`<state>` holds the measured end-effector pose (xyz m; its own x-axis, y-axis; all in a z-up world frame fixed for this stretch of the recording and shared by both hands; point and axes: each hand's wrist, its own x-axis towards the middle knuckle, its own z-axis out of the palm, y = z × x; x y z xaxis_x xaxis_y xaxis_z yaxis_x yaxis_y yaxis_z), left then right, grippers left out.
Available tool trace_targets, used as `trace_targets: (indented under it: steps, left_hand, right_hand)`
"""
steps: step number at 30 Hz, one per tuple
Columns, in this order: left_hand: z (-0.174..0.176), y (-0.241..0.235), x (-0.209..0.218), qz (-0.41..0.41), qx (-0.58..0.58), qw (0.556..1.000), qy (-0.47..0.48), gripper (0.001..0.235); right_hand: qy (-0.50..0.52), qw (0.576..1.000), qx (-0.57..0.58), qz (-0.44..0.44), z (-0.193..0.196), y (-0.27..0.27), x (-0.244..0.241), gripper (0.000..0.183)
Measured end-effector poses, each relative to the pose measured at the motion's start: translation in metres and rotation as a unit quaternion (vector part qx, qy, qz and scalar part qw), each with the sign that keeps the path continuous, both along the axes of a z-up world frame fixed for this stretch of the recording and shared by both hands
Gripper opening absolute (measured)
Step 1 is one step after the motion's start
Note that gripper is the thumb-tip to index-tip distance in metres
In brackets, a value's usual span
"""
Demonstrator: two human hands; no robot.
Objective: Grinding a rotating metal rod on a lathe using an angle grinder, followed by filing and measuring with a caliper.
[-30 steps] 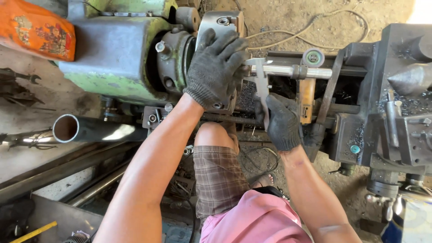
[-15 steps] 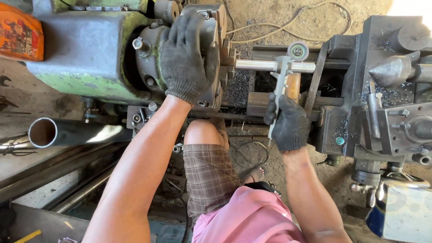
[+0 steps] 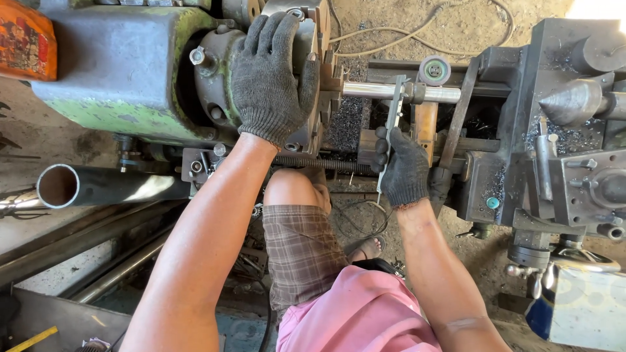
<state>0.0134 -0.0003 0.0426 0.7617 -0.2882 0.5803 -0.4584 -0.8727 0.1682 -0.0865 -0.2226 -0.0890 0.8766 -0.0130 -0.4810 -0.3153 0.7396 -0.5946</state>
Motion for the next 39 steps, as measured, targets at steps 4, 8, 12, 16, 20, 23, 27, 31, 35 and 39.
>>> trace_targets:
  steps: [4, 8, 12, 16, 20, 23, 27, 31, 35, 39]
  left_hand:
    - [0.002, -0.001, 0.000, -0.001, 0.004, 1.000, -0.009, 0.043]
    - [0.004, -0.001, 0.000, -0.004, 0.002, 1.000, -0.006, 0.044]
    - [0.004, -0.001, 0.000, -0.005, 0.002, 1.000, -0.003, 0.044]
    - [-0.002, 0.001, 0.002, 0.006, 0.007, 1.000, 0.016, 0.048]
    - [0.001, 0.001, 0.001, -0.002, 0.012, 1.000, 0.011, 0.048]
    - [0.002, 0.000, 0.002, 0.001, 0.005, 1.000, 0.019, 0.047]
    - [0.006, -0.001, 0.001, -0.007, 0.007, 1.000, -0.001, 0.045]
    - [-0.003, 0.002, 0.002, 0.001, 0.003, 1.000, 0.009, 0.047]
    - [0.002, 0.000, 0.001, -0.011, -0.007, 1.000, -0.005, 0.047]
    - [0.003, 0.001, 0.001, -0.004, 0.006, 1.000, 0.001, 0.047]
  right_hand:
    - [-0.005, 1.000, 0.008, 0.005, -0.008, 0.001, 0.001, 0.025]
    - [0.008, 1.000, -0.002, 0.002, -0.001, 0.003, 0.001, 0.029]
    - [0.015, 1.000, -0.013, -0.006, -0.010, 0.003, 0.002, 0.032]
    - [0.049, 0.998, -0.025, -0.014, -0.016, 0.004, 0.007, 0.031]
    - [0.045, 0.999, -0.022, -0.013, -0.009, 0.006, 0.005, 0.033]
    - [0.043, 0.998, -0.045, -0.027, -0.003, 0.009, 0.004, 0.034]
    - [0.056, 0.997, -0.047, -0.028, -0.009, 0.010, 0.006, 0.035]
    - [0.055, 0.996, -0.053, -0.039, -0.002, 0.012, 0.005, 0.033]
    - [0.059, 0.995, -0.075, -0.043, 0.013, 0.015, 0.004, 0.033]
    - [0.066, 0.993, -0.086, -0.045, 0.017, 0.017, 0.004, 0.031]
